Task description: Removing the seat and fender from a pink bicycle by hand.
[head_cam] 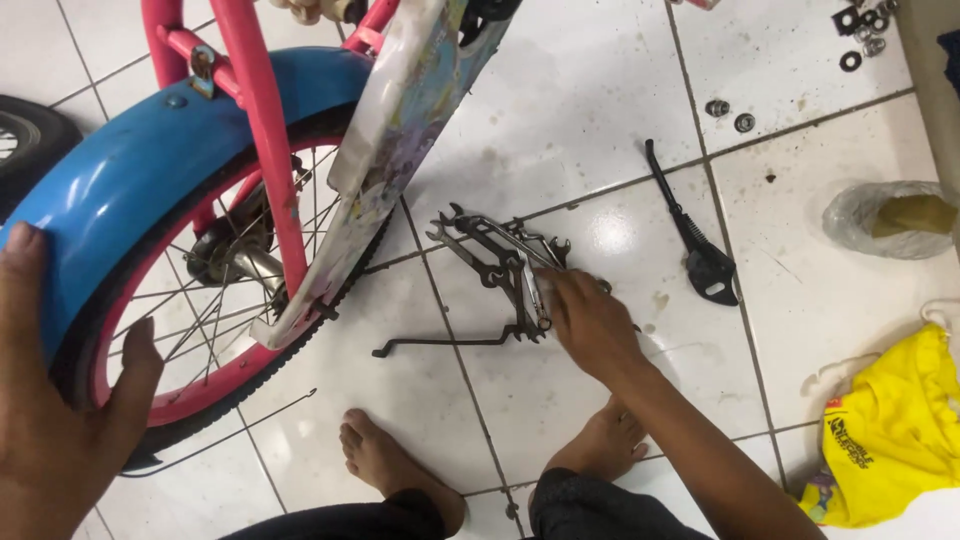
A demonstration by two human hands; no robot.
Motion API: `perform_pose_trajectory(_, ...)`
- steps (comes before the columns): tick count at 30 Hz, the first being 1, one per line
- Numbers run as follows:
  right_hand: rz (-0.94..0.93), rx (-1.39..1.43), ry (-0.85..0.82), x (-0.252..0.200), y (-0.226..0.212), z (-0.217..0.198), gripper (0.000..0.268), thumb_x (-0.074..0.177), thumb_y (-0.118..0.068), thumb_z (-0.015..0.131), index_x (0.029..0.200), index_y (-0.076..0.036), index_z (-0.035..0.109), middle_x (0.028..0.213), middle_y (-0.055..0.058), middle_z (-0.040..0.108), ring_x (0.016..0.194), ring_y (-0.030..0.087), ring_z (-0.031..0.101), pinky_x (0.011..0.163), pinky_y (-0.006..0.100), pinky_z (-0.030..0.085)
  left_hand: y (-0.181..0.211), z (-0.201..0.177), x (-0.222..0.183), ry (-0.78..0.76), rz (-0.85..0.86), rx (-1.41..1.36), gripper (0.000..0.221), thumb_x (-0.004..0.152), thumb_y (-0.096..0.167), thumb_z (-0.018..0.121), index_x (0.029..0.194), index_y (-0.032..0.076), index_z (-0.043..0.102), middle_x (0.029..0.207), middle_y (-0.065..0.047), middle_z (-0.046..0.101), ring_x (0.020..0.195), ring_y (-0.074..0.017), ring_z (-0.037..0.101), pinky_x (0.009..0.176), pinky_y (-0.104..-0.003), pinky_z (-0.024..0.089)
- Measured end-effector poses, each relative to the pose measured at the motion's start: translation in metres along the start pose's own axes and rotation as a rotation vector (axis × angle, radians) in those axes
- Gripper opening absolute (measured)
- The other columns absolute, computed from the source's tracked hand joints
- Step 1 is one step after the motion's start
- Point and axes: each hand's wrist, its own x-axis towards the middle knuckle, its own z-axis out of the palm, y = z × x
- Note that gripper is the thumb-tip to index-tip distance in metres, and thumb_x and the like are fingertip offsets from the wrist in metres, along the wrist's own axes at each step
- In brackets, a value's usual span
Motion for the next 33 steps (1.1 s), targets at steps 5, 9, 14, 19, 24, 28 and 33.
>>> perform_pose_trajectory(5, 0.089, 0.096, 0.027, 0.025, -0.014, -0.022, 0.036, 0.101, -0.014, 0.052, 0.136, -0.01, 0.055, 0.104, 0.01, 0.062, 0.072, 0.022, 0.064, 0.061, 0.037, 0.053, 0.0, 0.001, 0.004, -0.017, 0.004, -0.039, 0.091, 0.091, -0.022, 0.07, 0.166, -0.014, 0.02, 0.157, -0.05, 0.041, 0.128, -0.0673, 0.06, 0.105, -0.066, 0.055)
perform_pose_trajectory(9, -0.052, 0.101, -0.161, 0.043, -0.033, -0.017, 0.046, 0.097, -0.011, 0.053, 0.143, -0.01, 0.049, 0.123, 0.01, 0.057, 0.072, 0.024, 0.066, 0.059, 0.037, 0.054, -0.001, -0.004, 0.009, -0.038, 0.03, -0.013, 0.099, 0.087, -0.024, 0.073, 0.167, -0.008, 0.019, 0.149, -0.053, 0.05, 0.116, -0.0667, 0.067, 0.1, -0.064, 0.06)
perform_pose_trajectory(14, -0.074, 0.161, -0.192, 0.062, -0.076, -0.052, 0.048, 0.099, -0.014, 0.051, 0.148, -0.012, 0.048, 0.117, 0.008, 0.06, 0.078, 0.026, 0.065, 0.068, 0.038, 0.054, -0.017, -0.003, 0.004, 0.053, 0.027, 0.559, 0.077, 0.097, 0.019, 0.085, 0.169, 0.008, 0.057, 0.143, -0.022, 0.06, 0.103, -0.0292, 0.071, 0.072, -0.032, 0.06)
perform_pose_trajectory(19, -0.246, 0.103, -0.261, 0.08, -0.135, -0.1, 0.042, 0.101, -0.02, 0.048, 0.14, -0.009, 0.056, 0.118, 0.007, 0.065, 0.07, 0.024, 0.07, 0.064, 0.037, 0.057, -0.02, 0.001, 0.012, 0.12, 0.016, 0.817, 0.066, 0.107, 0.056, 0.08, 0.167, 0.037, 0.057, 0.132, -0.003, 0.067, 0.091, -0.0068, 0.071, 0.05, -0.012, 0.048)
perform_pose_trajectory(24, -0.535, 0.063, -0.149, 0.088, -0.189, -0.134, 0.026, 0.092, -0.013, 0.062, 0.116, -0.008, 0.067, 0.094, 0.004, 0.069, 0.046, 0.018, 0.059, 0.043, 0.033, 0.051, -0.01, 0.0, 0.02, 0.073, -0.008, 0.529, 0.076, 0.096, 0.041, 0.078, 0.163, 0.036, 0.043, 0.127, -0.01, 0.059, 0.079, -0.016, 0.065, 0.05, -0.021, 0.055)
perform_pose_trajectory(28, -0.476, -0.052, -0.27, 0.1, -0.216, -0.151, 0.034, 0.094, -0.022, 0.06, 0.126, -0.01, 0.061, 0.097, 0.005, 0.065, 0.056, 0.017, 0.068, 0.046, 0.034, 0.054, -0.005, -0.008, 0.022, 0.123, 0.005, 0.455, 0.076, 0.094, 0.037, 0.081, 0.162, 0.034, 0.047, 0.124, -0.01, 0.062, 0.08, -0.0145, 0.063, 0.054, -0.022, 0.053)
perform_pose_trajectory(33, -0.472, -0.085, -0.389, 0.102, -0.252, -0.154, 0.053, 0.094, -0.009, 0.052, 0.145, 0.004, 0.042, 0.125, 0.016, 0.055, 0.059, 0.023, 0.068, 0.05, 0.036, 0.06, -0.01, -0.008, 0.025, 0.113, 0.011, 0.25, 0.085, 0.087, 0.031, 0.084, 0.161, 0.028, 0.042, 0.118, -0.011, 0.062, 0.076, -0.0189, 0.065, 0.052, -0.026, 0.052)
